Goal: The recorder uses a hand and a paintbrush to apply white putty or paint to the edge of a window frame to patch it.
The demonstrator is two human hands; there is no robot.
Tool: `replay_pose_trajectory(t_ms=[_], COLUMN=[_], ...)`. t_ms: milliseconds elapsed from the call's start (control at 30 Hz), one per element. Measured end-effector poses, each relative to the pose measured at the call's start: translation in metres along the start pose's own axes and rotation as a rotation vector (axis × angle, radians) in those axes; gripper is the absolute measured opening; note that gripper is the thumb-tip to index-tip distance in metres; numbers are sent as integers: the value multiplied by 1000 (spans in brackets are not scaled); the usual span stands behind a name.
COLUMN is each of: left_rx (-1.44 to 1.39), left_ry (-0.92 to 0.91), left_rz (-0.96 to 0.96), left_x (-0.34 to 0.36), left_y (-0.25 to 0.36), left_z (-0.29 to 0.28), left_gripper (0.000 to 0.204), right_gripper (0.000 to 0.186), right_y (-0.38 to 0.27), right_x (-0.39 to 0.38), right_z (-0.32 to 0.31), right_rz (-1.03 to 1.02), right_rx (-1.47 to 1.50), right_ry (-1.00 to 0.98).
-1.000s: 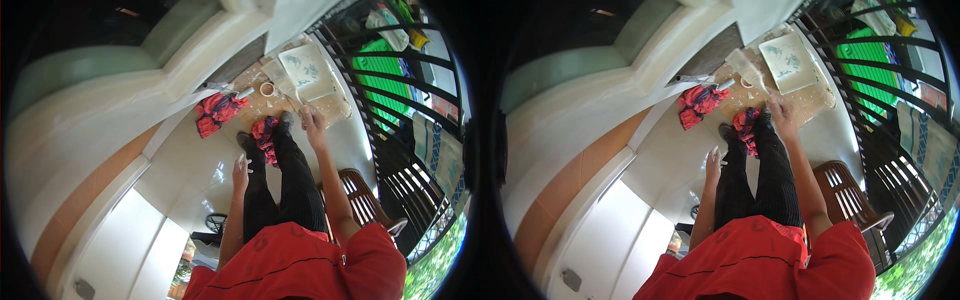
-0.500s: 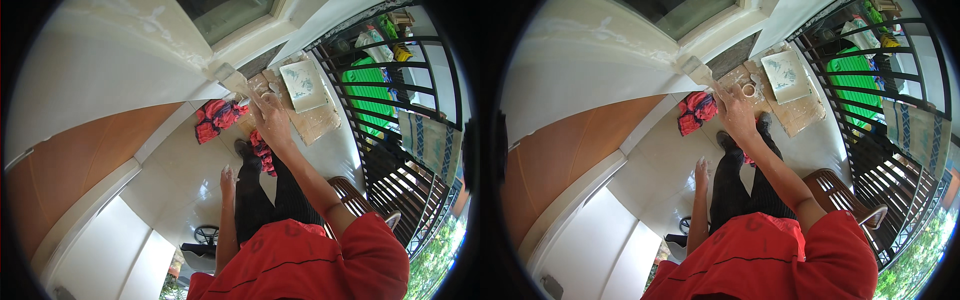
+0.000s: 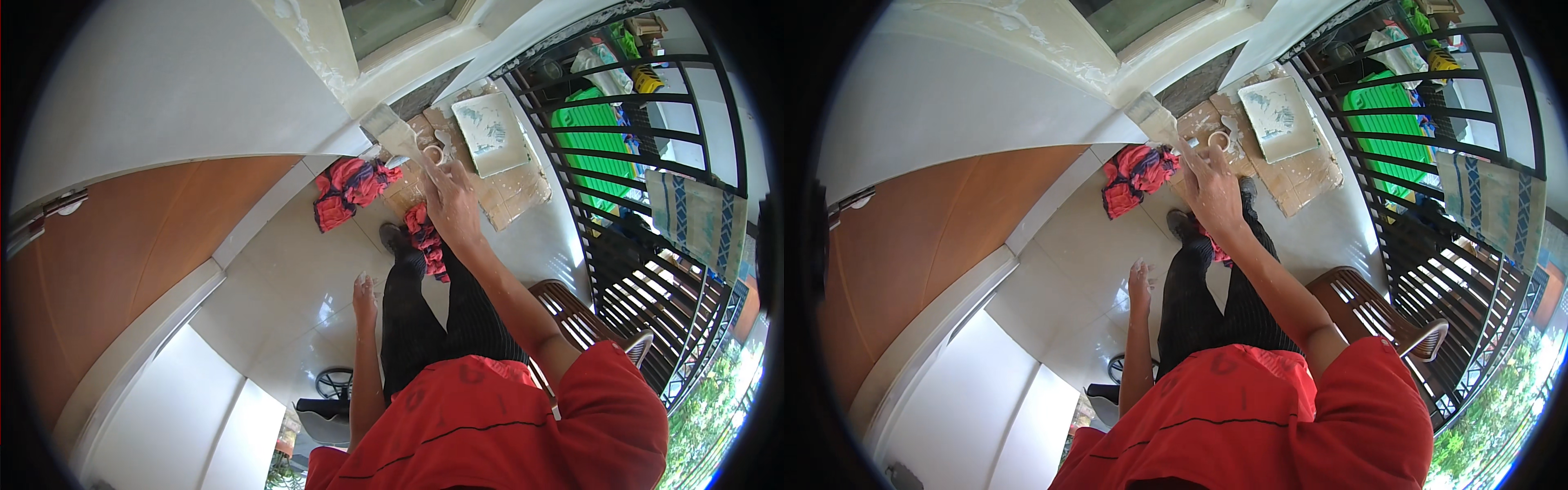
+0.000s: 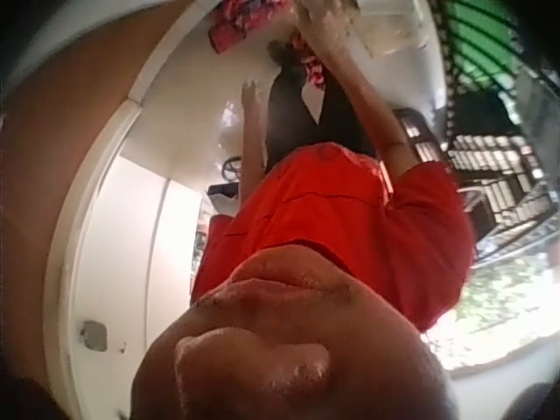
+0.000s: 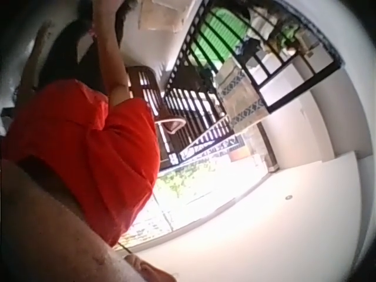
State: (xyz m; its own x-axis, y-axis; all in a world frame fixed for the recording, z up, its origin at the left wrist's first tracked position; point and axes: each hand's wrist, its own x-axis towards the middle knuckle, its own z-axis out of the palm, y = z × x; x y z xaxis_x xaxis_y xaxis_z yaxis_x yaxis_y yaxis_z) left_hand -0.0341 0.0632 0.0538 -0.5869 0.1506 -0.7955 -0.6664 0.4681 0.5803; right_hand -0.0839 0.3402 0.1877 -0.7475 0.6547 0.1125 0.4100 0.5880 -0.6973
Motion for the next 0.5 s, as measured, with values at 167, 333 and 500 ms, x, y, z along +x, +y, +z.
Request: replay_pose_trajectory(t_ms=[167,333,500], left_rx=[18,-13,-19], left_ry=[-13,-9,-41], left_rz=[50,104,58], left_x=[-2,2,2], left_y=[12,12,9], left_z=[-1,2,-1], left_gripper=[42,42,41], right_gripper=[30,31,32], right_y=[-8,-10,8], right_x=[-1,14,14], right_z=[0,10,21], right_rz=[-1,-9,-39], right_rx=[23,33,2], right_ry=[5,41,77])
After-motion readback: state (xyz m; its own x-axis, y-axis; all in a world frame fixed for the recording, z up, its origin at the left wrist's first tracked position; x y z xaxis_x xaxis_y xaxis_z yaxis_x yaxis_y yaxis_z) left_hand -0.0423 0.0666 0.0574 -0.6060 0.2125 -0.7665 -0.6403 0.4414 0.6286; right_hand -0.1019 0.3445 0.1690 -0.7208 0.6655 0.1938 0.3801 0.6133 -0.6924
